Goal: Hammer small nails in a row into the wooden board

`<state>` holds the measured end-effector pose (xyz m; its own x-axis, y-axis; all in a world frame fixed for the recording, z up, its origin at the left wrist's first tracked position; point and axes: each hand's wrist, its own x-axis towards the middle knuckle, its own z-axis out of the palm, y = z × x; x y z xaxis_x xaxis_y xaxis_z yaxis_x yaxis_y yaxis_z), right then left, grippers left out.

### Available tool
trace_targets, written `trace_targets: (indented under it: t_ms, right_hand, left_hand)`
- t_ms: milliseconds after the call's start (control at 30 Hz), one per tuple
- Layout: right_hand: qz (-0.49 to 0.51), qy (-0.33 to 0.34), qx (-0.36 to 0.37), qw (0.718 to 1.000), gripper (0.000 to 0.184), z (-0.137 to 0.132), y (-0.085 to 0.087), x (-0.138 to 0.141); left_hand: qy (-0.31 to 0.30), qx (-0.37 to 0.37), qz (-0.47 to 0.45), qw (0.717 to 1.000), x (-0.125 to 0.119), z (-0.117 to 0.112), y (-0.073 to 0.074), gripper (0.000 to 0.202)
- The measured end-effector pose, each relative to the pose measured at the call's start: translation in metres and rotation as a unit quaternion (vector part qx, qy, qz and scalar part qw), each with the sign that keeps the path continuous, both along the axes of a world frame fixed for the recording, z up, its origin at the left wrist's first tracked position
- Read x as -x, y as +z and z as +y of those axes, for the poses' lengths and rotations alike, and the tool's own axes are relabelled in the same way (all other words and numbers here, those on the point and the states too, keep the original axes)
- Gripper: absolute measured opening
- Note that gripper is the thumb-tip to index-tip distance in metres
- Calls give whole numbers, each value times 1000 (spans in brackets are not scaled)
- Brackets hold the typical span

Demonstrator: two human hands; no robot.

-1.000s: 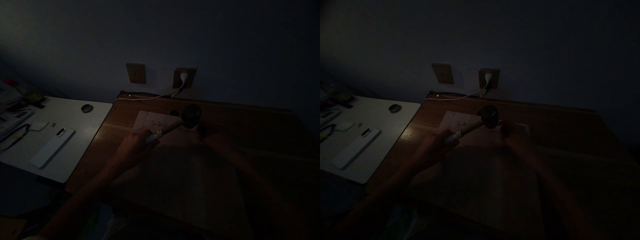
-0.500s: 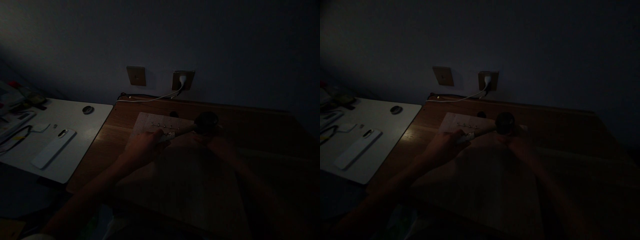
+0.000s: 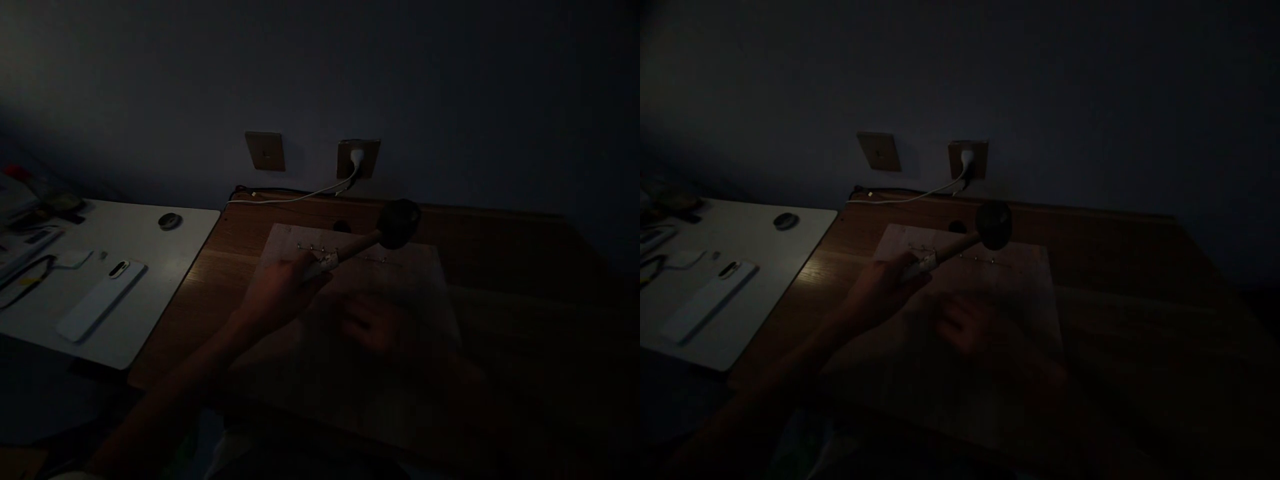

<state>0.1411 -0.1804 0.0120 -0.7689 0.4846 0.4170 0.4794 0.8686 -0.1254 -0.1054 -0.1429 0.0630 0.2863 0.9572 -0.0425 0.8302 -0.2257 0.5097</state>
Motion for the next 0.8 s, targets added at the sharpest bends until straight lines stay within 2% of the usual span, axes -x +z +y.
trace_targets:
  t_ms: [67,133,200,333,467,567,667,700,767,800]
  right_hand:
    - [-26,38,-23,999,38,-2,-1,18]
    - [-36,45,-28,998,30,0,-3,25]
    - [-45,55,-45,996,26,1,-4,23]
    - [-70,72,-89,991,31,-2,0,15]
    - [-82,78,-77,991,29,-13,9,19]
    - [-93,87,-55,990,29,-14,7,20]
    - [-34,32,10,999,27,2,-3,-1]
    - [13,-26,46,999,26,10,-6,-12]
    - [42,-103,71,991,29,30,-10,-39]
    - [77,-187,120,972,26,39,-11,-53]
  left_hand:
    - [4,-1,-3,1000,3,0,0,31]
    - [4,1,3,1000,6,-1,1,31]
    - [5,9,14,1000,8,-2,0,30]
    - [-1,12,9,1000,7,-2,-4,31]
    - [-10,19,-5,1000,1,0,-8,32]
    - [-15,15,0,1000,0,0,-9,33]
    - [-13,18,-3,1000,2,0,-8,33]
    - [-12,20,-6,1000,3,0,-8,33]
    - [-12,21,-7,1000,6,0,-7,34]
    - [-10,21,-5,1000,6,0,-6,33]
